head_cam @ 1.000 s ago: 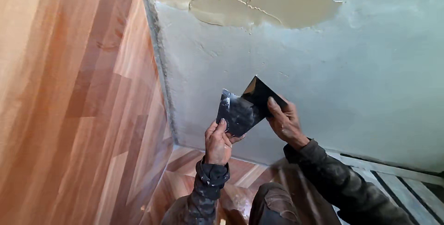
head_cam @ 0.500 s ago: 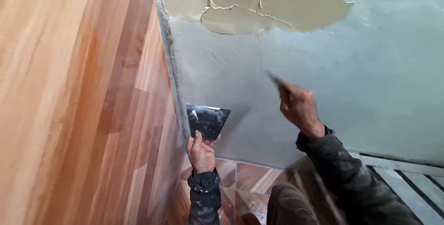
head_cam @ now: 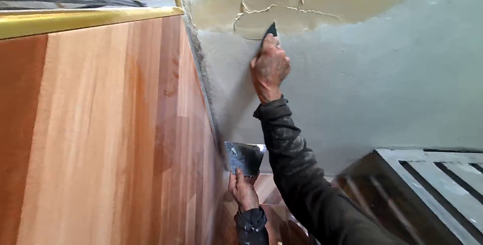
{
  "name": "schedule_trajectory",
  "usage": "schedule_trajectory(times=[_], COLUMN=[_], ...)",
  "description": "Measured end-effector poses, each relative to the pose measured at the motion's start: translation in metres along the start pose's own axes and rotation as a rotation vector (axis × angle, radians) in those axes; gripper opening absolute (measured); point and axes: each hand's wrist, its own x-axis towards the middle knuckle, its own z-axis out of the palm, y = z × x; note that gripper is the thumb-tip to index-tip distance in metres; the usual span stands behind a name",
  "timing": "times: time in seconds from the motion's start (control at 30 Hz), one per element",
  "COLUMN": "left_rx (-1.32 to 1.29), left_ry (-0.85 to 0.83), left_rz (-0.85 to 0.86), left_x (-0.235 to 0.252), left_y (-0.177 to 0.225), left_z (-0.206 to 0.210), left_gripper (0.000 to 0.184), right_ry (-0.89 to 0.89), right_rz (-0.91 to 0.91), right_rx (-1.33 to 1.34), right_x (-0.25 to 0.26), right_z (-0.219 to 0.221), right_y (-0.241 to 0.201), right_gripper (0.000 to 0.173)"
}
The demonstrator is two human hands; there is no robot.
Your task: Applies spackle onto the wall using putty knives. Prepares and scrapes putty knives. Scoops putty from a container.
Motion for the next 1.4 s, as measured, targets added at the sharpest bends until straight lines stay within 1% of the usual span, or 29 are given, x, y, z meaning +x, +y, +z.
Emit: schedule_trajectory(times=[0.07,0.13,0.2,0.27,0.33,0.4,0.47,0.5,0.57,0.67,0.73,0.87,1.03,1.07,1.1,1.13,1.2,1.23,1.3,1.33,1.4], left_rx=[-0.001,-0.017,-0.023,-0.020,-0.026,-0.048,-0.072,-0.083,-0.124,-0.187,-0.196,-0.167,-0.160,-0.168,-0.173,-0.177,-0.190,-0.192,-0.196,-0.191,-0.180], left_ry=[-0.009,-0.022,-0.020,-0.014,-0.015,-0.004,-0.018,-0.044,-0.132,-0.271,-0.304,-0.305,-0.283,-0.286,-0.296,-0.308,-0.330,-0.344,-0.381,-0.404,-0.460], left_rz=[-0.001,0.011,0.014,0.019,0.030,0.043,0.041,0.027,-0.021,-0.072,-0.092,-0.113,-0.088,-0.066,-0.033,0.002,0.054,0.072,0.117,0.145,0.198], left_x=[0.005,0.008,0.008,0.008,0.008,0.006,0.003,-0.001,-0.008,-0.020,-0.026,-0.031,-0.026,-0.024,-0.022,-0.021,-0.023,-0.026,-0.033,-0.037,-0.043], left_y=[0.001,0.003,0.005,0.005,0.003,0.005,0.010,0.012,0.018,0.023,0.024,0.016,0.014,0.016,0.019,0.021,0.023,0.023,0.019,0.017,0.013], left_z=[-0.006,-0.007,-0.006,-0.007,-0.008,-0.004,0.001,0.004,0.011,0.025,0.033,0.037,0.040,0.043,0.046,0.050,0.059,0.064,0.075,0.079,0.084], left_gripper=[0.031,0.028,0.025,0.025,0.029,0.029,0.028,0.028,0.027,0.028,0.027,0.028,0.027,0.027,0.026,0.027,0.028,0.028,0.027,0.028,0.029], right_ry=[-0.035,-0.050,-0.101,-0.173,-0.270,-0.310,-0.265,-0.299,-0.446,-0.691,-0.786,-0.834,-1.090,-1.100,-1.056,-0.966,-0.769,-0.700,-0.665,-0.670,-0.670], right_rz=[-0.018,-0.038,-0.073,-0.129,-0.210,-0.305,-0.416,-0.462,-0.462,-0.423,-0.494,-0.679,-0.775,-0.749,-0.679,-0.568,-0.257,-0.084,0.186,0.274,0.374], right_rx=[0.014,0.017,0.036,0.074,0.110,0.193,0.412,0.546,0.770,0.946,0.963,0.813,0.594,0.568,0.566,0.592,0.753,0.906,1.148,1.206,1.251], right_x=[-0.006,-0.011,-0.017,-0.021,-0.024,-0.030,-0.042,-0.051,-0.062,-0.080,-0.093,-0.094,-0.068,-0.062,-0.057,-0.055,-0.060,-0.067,-0.082,-0.088,-0.095], right_z=[0.010,0.020,0.025,0.021,0.006,-0.010,-0.022,-0.031,-0.041,-0.041,-0.046,-0.056,-0.071,-0.076,-0.082,-0.087,-0.095,-0.097,-0.097,-0.096,-0.090], right_y=[-0.025,-0.047,-0.065,-0.075,-0.071,-0.044,0.008,0.041,0.097,0.157,0.181,0.208,0.248,0.257,0.265,0.270,0.271,0.267,0.257,0.252,0.246], right_gripper=[0.036,0.036,0.036,0.032,0.024,0.025,0.026,0.027,0.027,0.030,0.033,0.035,0.036,0.037,0.038,0.037,0.029,0.024,0.022,0.022,0.022])
